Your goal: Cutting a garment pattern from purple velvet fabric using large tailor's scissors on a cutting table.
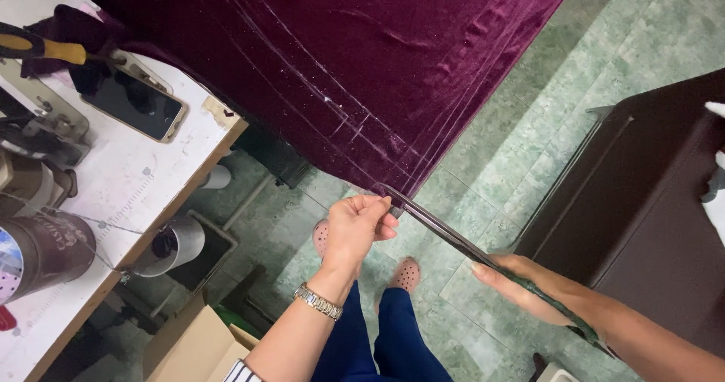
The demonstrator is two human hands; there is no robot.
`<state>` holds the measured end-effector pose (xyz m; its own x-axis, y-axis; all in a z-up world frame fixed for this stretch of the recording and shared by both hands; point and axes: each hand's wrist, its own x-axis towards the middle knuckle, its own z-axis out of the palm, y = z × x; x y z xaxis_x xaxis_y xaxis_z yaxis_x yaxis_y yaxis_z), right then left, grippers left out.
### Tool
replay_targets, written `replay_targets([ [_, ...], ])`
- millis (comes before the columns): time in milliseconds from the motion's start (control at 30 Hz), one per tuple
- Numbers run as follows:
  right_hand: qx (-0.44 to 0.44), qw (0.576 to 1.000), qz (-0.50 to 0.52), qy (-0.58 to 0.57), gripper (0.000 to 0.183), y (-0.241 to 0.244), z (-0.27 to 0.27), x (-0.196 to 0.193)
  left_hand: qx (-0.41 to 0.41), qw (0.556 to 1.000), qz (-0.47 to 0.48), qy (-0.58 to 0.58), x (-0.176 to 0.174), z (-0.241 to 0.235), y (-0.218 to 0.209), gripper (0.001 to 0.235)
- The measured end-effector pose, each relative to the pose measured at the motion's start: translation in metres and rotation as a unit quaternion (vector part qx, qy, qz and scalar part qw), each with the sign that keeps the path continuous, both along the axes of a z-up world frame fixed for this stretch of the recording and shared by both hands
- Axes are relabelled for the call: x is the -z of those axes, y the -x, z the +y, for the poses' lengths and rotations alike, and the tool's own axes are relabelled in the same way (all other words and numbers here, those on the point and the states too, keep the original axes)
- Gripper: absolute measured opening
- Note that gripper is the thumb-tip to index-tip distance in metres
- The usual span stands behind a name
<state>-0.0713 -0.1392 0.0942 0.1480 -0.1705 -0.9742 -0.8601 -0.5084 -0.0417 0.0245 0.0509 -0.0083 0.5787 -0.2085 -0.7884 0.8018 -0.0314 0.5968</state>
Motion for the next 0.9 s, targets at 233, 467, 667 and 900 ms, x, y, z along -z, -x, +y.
replay_targets([
  [233, -0.057, 0.998, 0.039, -0.002, 0.08, -0.003, -0.003, 0.008, 0.012, 1.0, -0.005, 0.004, -0.004, 0.002, -0.001, 0.018],
  [467, -0.079, 0.996, -0.034, -0.002, 0.076, -0.017, 0.011, 0.008, 0.01, 1.0, -0.004, 0.025, 0.007, 0.005, 0.0, 0.017],
  [667, -0.071, 0.971, -0.197, -0.119, 0.042, 0.009, -0.009, 0.064, 0.014, 1.0, 0.005, 0.024, 0.005, 0.005, -0.001, 0.016],
  [900, -0.01, 0.999, 0.043, -0.011, 0.075, -0.025, 0.011, 0.0, 0.017, 0.999, 0.009, 0.029, 0.006, 0.006, -0.002, 0.014],
])
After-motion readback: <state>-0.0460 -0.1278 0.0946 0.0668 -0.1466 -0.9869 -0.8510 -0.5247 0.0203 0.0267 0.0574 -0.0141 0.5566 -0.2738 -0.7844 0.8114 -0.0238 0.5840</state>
